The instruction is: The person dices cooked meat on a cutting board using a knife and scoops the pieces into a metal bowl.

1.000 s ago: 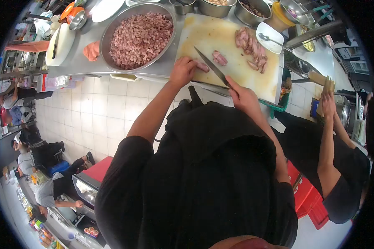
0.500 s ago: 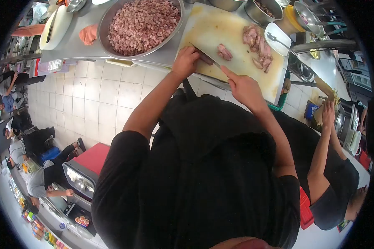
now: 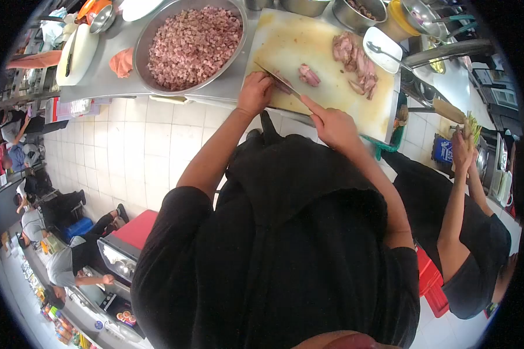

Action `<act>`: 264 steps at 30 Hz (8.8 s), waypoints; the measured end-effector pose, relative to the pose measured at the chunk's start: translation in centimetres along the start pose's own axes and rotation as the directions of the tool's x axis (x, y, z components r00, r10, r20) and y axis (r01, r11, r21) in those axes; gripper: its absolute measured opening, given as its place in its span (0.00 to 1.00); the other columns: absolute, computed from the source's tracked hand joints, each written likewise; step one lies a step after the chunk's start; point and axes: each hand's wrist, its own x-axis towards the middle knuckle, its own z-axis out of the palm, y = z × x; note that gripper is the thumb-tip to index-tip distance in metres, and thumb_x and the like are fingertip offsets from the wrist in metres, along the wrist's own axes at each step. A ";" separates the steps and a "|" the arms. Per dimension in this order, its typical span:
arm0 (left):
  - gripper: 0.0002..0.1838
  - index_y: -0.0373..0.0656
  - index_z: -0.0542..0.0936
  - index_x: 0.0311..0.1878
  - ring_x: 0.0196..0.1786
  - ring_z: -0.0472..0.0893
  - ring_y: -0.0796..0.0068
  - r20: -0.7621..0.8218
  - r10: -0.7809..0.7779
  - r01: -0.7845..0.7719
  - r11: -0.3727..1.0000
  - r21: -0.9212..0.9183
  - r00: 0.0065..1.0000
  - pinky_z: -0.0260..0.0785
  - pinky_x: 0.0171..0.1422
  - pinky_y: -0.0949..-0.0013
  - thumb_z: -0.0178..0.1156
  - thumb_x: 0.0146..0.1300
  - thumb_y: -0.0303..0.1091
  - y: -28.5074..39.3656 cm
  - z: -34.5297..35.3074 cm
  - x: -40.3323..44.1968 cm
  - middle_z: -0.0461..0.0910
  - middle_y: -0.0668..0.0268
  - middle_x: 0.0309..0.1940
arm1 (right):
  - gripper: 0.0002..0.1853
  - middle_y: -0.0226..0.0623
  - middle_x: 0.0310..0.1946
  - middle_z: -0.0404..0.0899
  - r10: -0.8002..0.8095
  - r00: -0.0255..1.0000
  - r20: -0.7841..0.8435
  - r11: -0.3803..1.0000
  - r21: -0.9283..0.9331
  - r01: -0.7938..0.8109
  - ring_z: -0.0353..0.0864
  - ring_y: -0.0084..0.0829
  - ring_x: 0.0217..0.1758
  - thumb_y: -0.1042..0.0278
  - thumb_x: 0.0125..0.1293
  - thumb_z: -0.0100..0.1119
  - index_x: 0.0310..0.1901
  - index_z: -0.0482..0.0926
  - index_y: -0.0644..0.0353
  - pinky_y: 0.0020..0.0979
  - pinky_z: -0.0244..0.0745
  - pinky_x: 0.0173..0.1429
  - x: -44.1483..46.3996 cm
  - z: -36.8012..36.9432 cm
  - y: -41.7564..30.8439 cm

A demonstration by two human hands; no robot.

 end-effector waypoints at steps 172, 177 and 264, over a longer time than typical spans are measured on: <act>0.09 0.44 0.88 0.42 0.48 0.81 0.49 0.210 0.066 -0.029 0.984 -0.174 0.976 0.75 0.58 0.50 0.68 0.58 0.27 6.0 5.8 6.4 0.84 0.59 0.42 | 0.30 0.52 0.32 0.86 0.163 0.973 -0.161 0.986 0.003 -0.165 0.87 0.55 0.35 0.59 0.78 0.56 0.80 0.69 0.28 0.56 0.83 0.44 -3.8 -1.5 5.2; 0.06 0.42 0.87 0.41 0.47 0.82 0.49 0.215 0.071 -0.047 0.992 -0.116 0.974 0.76 0.56 0.52 0.69 0.61 0.28 5.4 6.4 6.1 0.85 0.58 0.40 | 0.30 0.52 0.33 0.87 0.158 0.972 -0.172 0.987 0.049 -0.152 0.88 0.56 0.37 0.60 0.78 0.56 0.80 0.69 0.28 0.55 0.84 0.45 -2.4 1.7 6.7; 0.08 0.41 0.84 0.43 0.52 0.83 0.50 0.054 0.019 -0.012 0.992 -0.127 0.998 0.78 0.58 0.54 0.69 0.61 0.24 4.9 6.4 3.0 0.85 0.56 0.48 | 0.30 0.53 0.31 0.83 0.230 0.963 -0.142 0.959 0.199 -0.200 0.86 0.56 0.37 0.62 0.79 0.53 0.80 0.69 0.30 0.56 0.81 0.45 -0.9 4.2 3.6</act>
